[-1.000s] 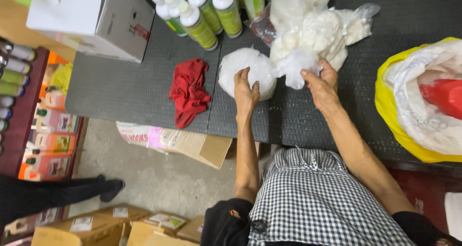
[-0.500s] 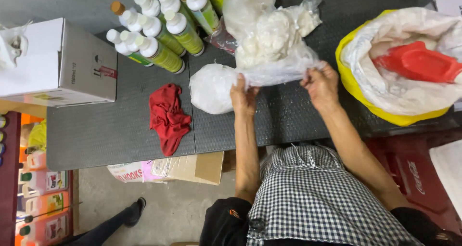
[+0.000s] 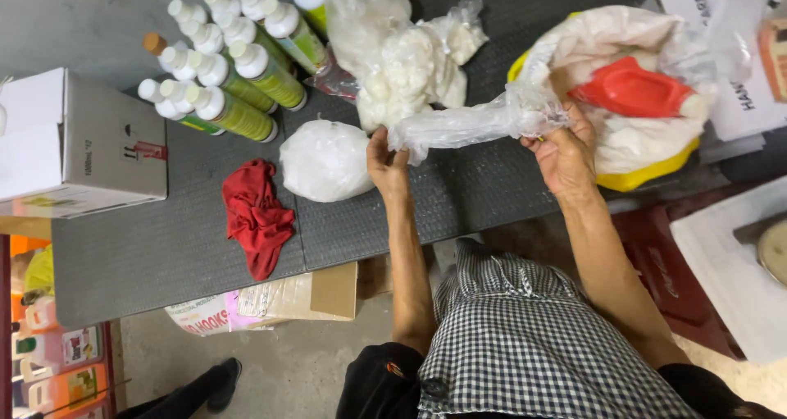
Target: Weighing white powder and sealing it in small plastic bags.
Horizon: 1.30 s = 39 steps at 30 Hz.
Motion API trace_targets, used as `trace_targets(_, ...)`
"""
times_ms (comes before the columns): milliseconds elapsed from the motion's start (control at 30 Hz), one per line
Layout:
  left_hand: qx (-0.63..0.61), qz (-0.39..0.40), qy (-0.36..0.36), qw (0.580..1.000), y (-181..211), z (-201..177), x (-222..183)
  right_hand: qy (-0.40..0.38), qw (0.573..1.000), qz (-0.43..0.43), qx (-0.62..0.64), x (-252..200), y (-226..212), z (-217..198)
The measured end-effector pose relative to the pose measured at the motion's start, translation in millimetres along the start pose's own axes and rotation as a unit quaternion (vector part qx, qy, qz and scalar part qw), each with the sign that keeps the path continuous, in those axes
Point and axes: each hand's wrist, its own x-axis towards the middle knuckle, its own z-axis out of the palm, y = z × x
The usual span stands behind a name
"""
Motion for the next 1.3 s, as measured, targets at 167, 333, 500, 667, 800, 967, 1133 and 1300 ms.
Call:
trace_targets(167, 0.280, 0.165, -0.050, 0.944, 42.7, 87.3, -67.7, -0.017, 0.998, -0.041, -0.053, -21.0, -8.5, -42.5)
trace_targets(333, 0.106, -0.029, -0.259, 0.960, 7.9, 143.3, -114.4, -0.075, 0.992, 0.003, -0.100, -51.0, -18.0, -57.3)
trace_targets(500, 0.090, -0.032, -0.266, 0.959, -37.2, 156.9, -148.6, 0.006, 0.963, 0.042, -0.267, -74.7, -29.1, -91.8)
trace_targets(667, 0.277, -0.025, -0.251, 0.927, -17.8, 196.2, -187.2, 0.060, 0.994, 0.026, -0.086, -97.1, -102.5, -105.8)
trace_targets(800, 0.399, -0.064, -0.256, 0.878, -29.5, 213.2, -215.8, 0.076, 0.993, 0.057, 0.070, -116.5, -147.6, -127.1)
trace_targets(967, 0.115, -0.201, -0.237, 0.943, -94.8, 207.1, -199.2, 0.055, 0.990, 0.040, 0.121, -143.4, -168.9, -180.6)
trace_targets(1133, -0.167, -0.402, -0.251, 0.865, -108.7, 227.5, -180.6, 0.062, 0.989, 0.049, -0.125, -161.6, -168.7, -186.7)
trace_targets(1300, -0.229, -0.444, -0.260, 0.827, -85.8, 252.5, -177.4, 0.064, 0.841, 0.144, -0.517, -159.3, -153.2, -211.9)
